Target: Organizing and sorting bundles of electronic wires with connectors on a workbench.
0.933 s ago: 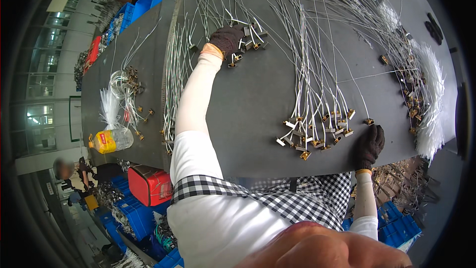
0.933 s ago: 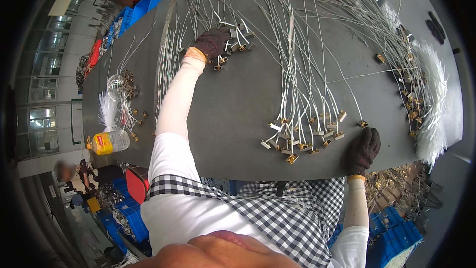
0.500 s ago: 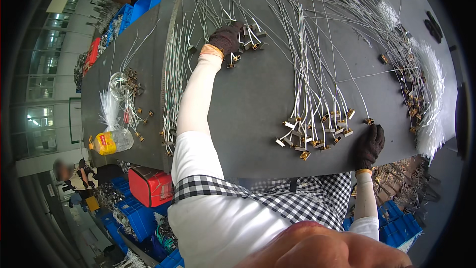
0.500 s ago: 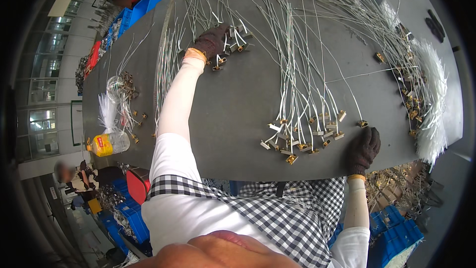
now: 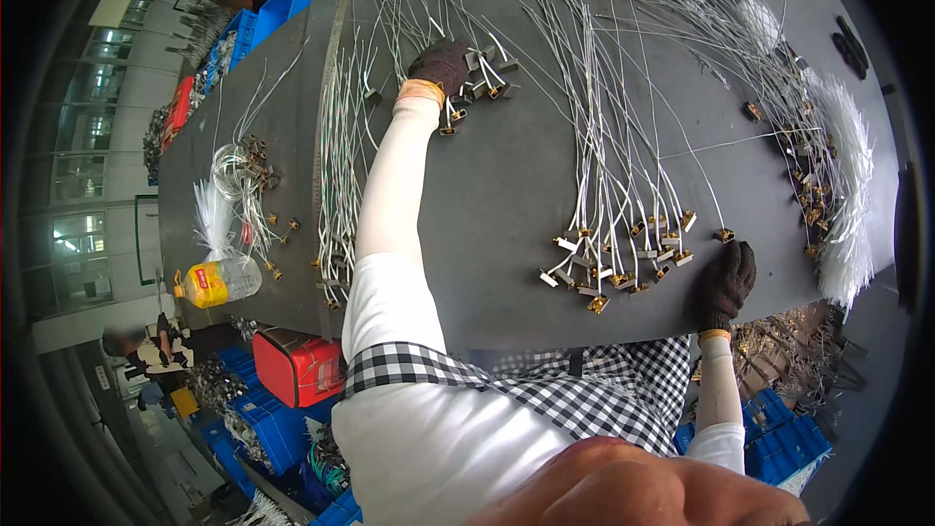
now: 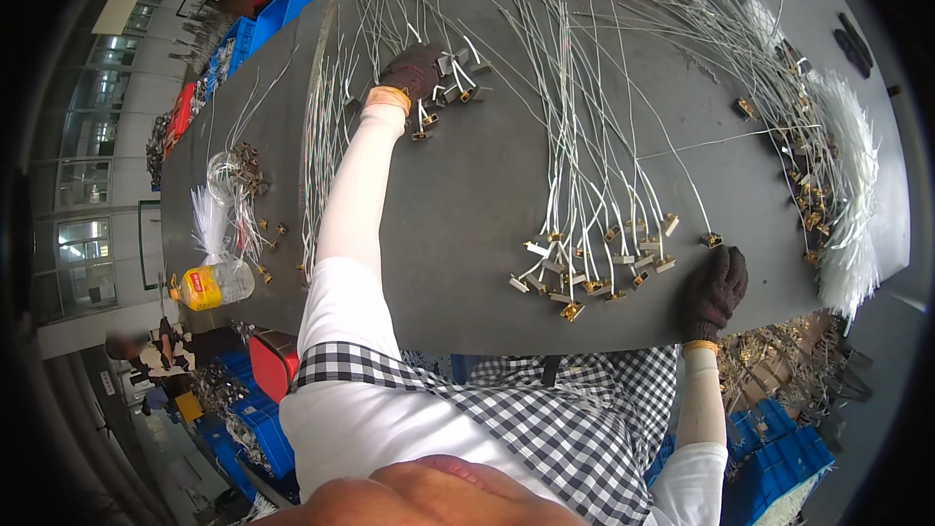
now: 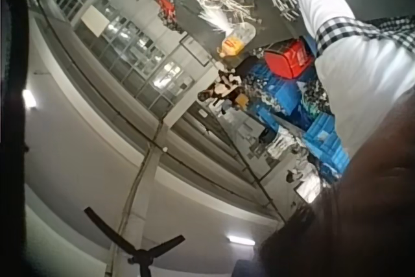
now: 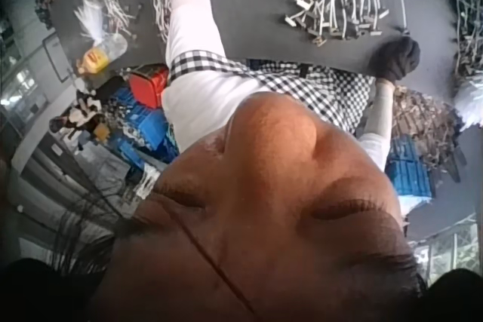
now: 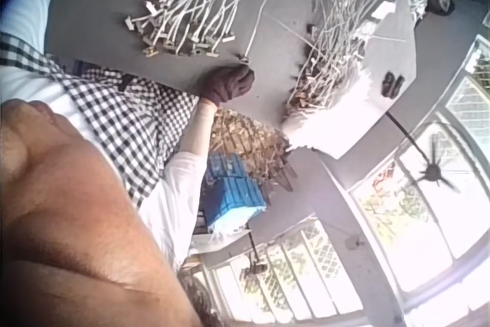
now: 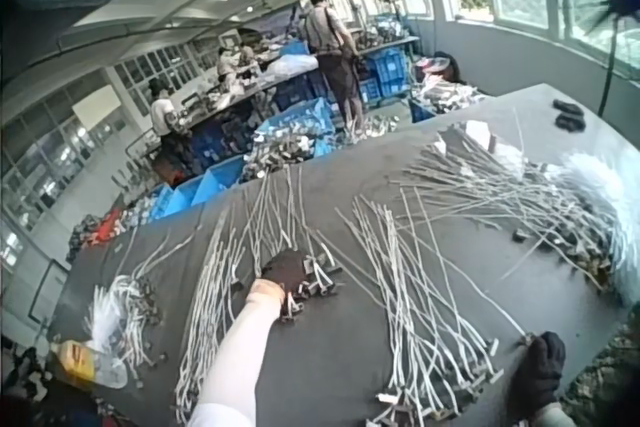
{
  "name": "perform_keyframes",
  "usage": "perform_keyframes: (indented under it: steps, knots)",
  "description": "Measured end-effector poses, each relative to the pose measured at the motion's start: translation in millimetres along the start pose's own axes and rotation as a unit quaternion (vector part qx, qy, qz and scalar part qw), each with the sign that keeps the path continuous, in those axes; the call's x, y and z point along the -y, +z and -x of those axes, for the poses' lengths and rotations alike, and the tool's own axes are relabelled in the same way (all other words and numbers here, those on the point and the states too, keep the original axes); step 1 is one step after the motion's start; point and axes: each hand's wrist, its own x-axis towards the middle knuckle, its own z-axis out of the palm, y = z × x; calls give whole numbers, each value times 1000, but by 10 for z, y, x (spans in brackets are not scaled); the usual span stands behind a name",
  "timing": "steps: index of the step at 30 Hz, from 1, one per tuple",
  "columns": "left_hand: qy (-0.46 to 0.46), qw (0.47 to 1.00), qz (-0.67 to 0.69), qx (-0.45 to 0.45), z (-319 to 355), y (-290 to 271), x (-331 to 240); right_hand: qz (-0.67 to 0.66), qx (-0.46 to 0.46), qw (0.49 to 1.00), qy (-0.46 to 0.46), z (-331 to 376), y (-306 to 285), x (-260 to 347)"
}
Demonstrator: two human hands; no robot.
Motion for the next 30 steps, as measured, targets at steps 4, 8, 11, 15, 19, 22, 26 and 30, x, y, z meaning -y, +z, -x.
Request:
perform_keyframes:
  steps: [4,8,11,15,19,22,26,30]
  knots:
    - [-19,999,17,23,-22,-107,-171,9,-12,1000,4,18,28,-22]
    - [-59,997,48,15,68,-160,-302,8,-7,1000,5,5,15,-2]
    - [-85,992,30,87,46,-195,-313,4,-8,1000,-1,-5,35,-14]
    - [-73,995,30,56,114,-145,-359,7,-8,1000,7,28,-2,-19]
    - [-91,973,214,-4,258,-177,-713,-4,-8,1000,16,223,201,-377]
    - [-54,980,192,-1,310,-217,-938,87,-18,993,73,369,564,-529]
    - [-51,998,-47,6,100,306,-81,-77,-48,995,30,64,266,-169]
    - [-20,997,58,-48,153,331,-317,-187,-8,979,84,-249,105,-83]
